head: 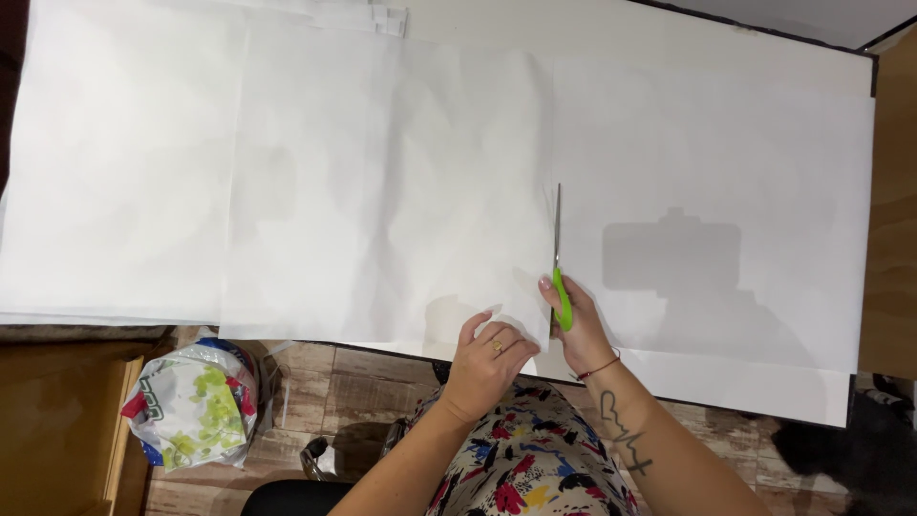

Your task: The person uses green-handled scissors to cut a large sheet of white paper on a white table. After cutting, the person folds the paper and stacks it with other sheets. The person also briefly handles a black bag on the floor.

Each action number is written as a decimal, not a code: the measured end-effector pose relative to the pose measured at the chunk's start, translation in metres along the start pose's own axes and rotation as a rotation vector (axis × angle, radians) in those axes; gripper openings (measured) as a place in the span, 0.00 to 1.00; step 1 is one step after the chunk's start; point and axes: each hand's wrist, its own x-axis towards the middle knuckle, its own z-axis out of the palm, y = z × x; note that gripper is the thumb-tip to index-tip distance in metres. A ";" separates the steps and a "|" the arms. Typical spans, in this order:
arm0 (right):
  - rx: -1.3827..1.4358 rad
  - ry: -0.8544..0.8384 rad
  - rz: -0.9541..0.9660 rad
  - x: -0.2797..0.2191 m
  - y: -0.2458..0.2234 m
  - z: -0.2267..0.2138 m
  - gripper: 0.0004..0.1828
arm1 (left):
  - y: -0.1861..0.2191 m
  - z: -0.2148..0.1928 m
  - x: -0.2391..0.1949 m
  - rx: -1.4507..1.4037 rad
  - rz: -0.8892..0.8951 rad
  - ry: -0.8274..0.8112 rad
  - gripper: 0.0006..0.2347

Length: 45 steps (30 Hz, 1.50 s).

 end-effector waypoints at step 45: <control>0.039 -0.067 -0.063 0.030 -0.090 0.031 0.22 | 0.006 -0.014 0.000 -0.067 0.084 -0.146 0.03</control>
